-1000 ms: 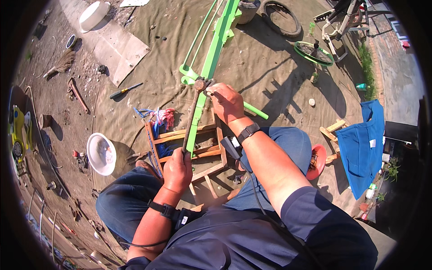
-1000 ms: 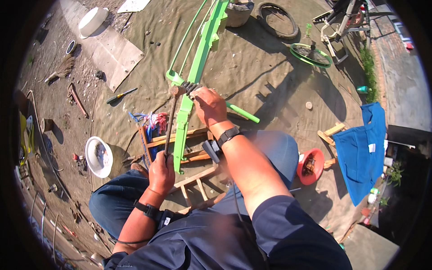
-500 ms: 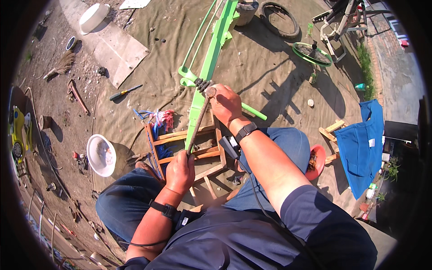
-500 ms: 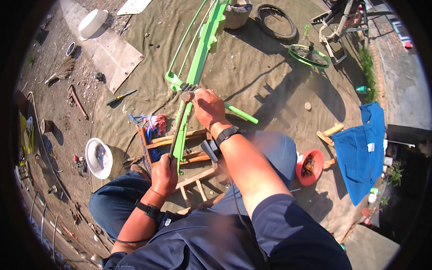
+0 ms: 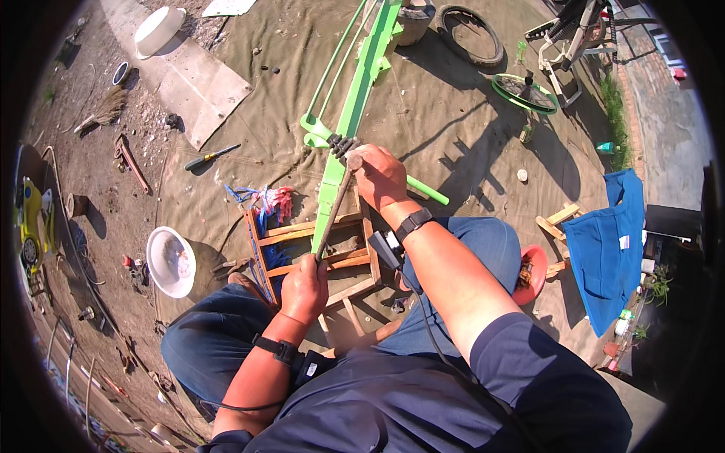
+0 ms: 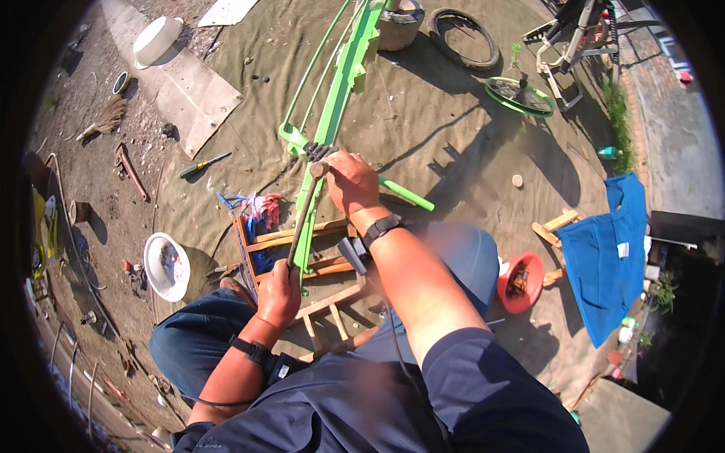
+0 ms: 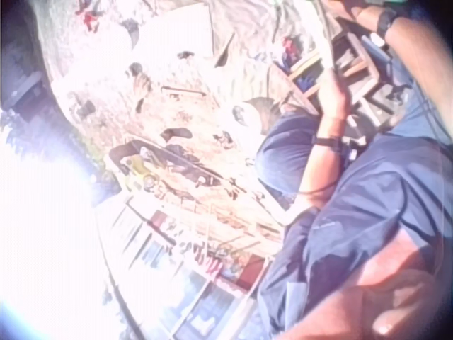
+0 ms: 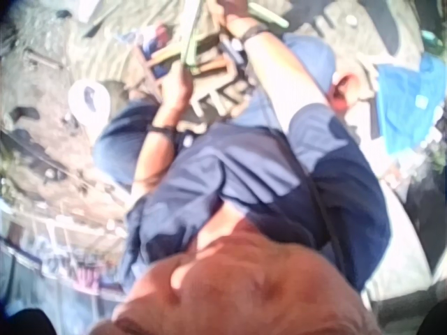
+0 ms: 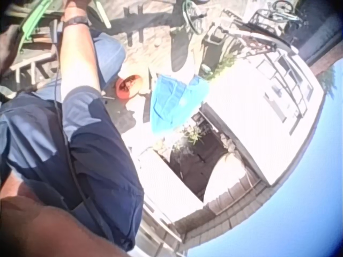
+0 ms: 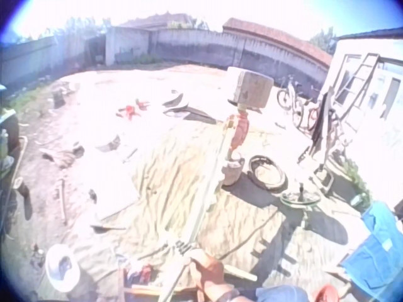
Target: The person is working on a green bicycle frame, using a hammer to tap a black gear component into place. They repeatedly adjust the frame's position on a wooden stand and use a metal rod to assist with the alignment of the gear.
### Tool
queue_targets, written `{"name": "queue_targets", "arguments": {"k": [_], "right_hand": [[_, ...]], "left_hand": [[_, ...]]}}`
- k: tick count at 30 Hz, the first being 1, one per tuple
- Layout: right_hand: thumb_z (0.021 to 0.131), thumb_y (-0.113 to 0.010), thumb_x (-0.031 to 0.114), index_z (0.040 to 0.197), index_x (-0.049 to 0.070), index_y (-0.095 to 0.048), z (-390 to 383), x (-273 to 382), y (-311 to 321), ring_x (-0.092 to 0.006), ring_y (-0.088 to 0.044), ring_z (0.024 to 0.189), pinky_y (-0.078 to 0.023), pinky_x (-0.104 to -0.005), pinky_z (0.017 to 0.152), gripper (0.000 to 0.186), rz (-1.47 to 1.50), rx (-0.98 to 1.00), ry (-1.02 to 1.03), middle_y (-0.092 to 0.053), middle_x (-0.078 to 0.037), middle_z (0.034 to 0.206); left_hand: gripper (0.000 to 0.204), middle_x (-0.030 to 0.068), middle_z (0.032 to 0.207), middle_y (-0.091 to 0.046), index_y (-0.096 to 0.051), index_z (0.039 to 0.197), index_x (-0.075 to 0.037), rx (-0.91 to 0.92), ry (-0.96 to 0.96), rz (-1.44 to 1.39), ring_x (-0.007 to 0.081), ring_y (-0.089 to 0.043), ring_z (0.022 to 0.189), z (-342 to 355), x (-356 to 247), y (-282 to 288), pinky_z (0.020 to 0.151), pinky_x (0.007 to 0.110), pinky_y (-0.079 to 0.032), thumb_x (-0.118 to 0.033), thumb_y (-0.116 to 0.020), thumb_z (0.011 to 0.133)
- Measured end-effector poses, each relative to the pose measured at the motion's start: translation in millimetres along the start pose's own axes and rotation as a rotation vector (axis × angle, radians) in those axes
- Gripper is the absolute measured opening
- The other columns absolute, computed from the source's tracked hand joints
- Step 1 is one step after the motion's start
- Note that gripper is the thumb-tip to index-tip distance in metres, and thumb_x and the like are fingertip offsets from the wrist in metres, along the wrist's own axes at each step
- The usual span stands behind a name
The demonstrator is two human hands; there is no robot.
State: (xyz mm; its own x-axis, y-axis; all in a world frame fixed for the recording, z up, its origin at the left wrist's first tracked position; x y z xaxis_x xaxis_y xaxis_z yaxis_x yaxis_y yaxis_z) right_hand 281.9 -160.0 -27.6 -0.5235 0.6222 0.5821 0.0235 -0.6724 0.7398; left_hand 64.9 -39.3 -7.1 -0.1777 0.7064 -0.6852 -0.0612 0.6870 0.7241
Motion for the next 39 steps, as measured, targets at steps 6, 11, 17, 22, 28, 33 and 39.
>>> {"name": "queue_targets", "arguments": {"k": [6, 11, 17, 22, 28, 33, 39], "right_hand": [[0.081, -0.061, 0.004, 0.095, 0.014, -0.066, 2, 5, 5, -0.0270, -0.063, 0.088, -0.053, -0.0365, 0.076, 0.018, 0.007, 0.017, -0.076, -0.066, -0.003, 0.091], [0.080, -0.063, 0.009, 0.089, 0.013, -0.066, 2, -2, 2, -0.0282, -0.063, 0.090, -0.053, -0.0382, 0.077, 0.011, 0.059, -0.023, -0.075, -0.065, -0.003, 0.094], [0.082, -0.063, 0.007, 0.091, 0.012, -0.066, 0, -4, -4, -0.0277, -0.064, 0.088, -0.053, -0.0363, 0.076, 0.011, -0.026, -0.004, -0.013, -0.066, -0.005, 0.092], [0.084, -0.067, 0.011, 0.091, 0.012, -0.068, 8, 8, 7, -0.0261, -0.066, 0.087, -0.054, -0.0344, 0.075, 0.007, 0.087, -0.022, 0.009, -0.067, -0.005, 0.093], [0.095, -0.059, 0.025, 0.096, 0.008, -0.069, 37, -4, 63, -0.0280, -0.067, 0.079, -0.051, -0.0356, 0.069, 0.020, 0.058, -0.219, -0.086, -0.067, -0.010, 0.087], [0.095, -0.050, 0.037, 0.098, 0.005, -0.067, -21, -72, 39, -0.0396, -0.064, 0.093, -0.049, -0.0458, 0.081, 0.036, -0.135, 0.063, -0.630, -0.069, -0.019, 0.097], [0.097, -0.048, 0.038, 0.096, 0.005, -0.065, -86, -129, -13, -0.0297, -0.067, 0.082, -0.051, -0.0408, 0.080, 0.038, 0.108, 0.443, -0.882, -0.070, -0.014, 0.088]], "left_hand": [[0.015, 0.0189, 0.072, -0.058, -0.051, 0.097, -0.003, -0.055, -0.059, -0.022, 0.0404, -0.059, 0.063, 1, -4, 4, 0.055, 0.048, -0.046, -0.010, -0.062, 0.090], [0.015, 0.0188, 0.071, -0.057, -0.051, 0.098, -0.003, -0.003, -0.034, -0.030, 0.0405, -0.058, 0.063, 2, -4, 0, 0.055, 0.048, -0.046, -0.009, -0.062, 0.089], [0.013, 0.0204, 0.071, -0.059, -0.050, 0.097, -0.004, -0.024, 0.017, -0.030, 0.0422, -0.059, 0.063, 2, 2, 3, 0.054, 0.050, -0.045, -0.010, -0.060, 0.091], [0.010, 0.0216, 0.072, -0.060, -0.050, 0.095, -0.005, -0.070, 0.125, -0.128, 0.0441, -0.059, 0.065, 9, 2, 16, 0.055, 0.050, -0.045, -0.010, -0.058, 0.094], [0.015, 0.0226, 0.074, -0.060, -0.051, 0.094, -0.002, -0.125, 0.336, -0.257, 0.0429, -0.059, 0.068, 12, 22, 15, 0.059, 0.046, -0.045, -0.016, -0.053, 0.099], [0.021, 0.0114, 0.069, -0.058, -0.053, 0.093, 0.001, -0.100, 0.600, -0.464, 0.0209, -0.056, 0.063, 6, 66, -15, 0.060, 0.039, -0.046, -0.018, -0.051, 0.100], [0.023, 0.0113, 0.071, -0.058, -0.055, 0.092, 0.003, -0.081, 0.828, -0.485, 0.0201, -0.055, 0.060, 5, 88, -29, 0.057, 0.038, -0.045, -0.020, -0.056, 0.095]]}}
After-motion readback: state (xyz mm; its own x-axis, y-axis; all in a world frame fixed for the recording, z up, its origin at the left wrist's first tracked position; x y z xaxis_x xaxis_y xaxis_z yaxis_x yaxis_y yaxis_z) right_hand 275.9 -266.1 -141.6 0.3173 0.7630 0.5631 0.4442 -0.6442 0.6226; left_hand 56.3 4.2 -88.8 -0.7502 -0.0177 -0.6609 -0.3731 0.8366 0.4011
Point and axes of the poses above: each hand's wrist, its own z-axis towards the middle knuckle, its own y-axis out of the back of the hand, x = y × z, the point moved 6 cm from there along z, towards the middle knuckle
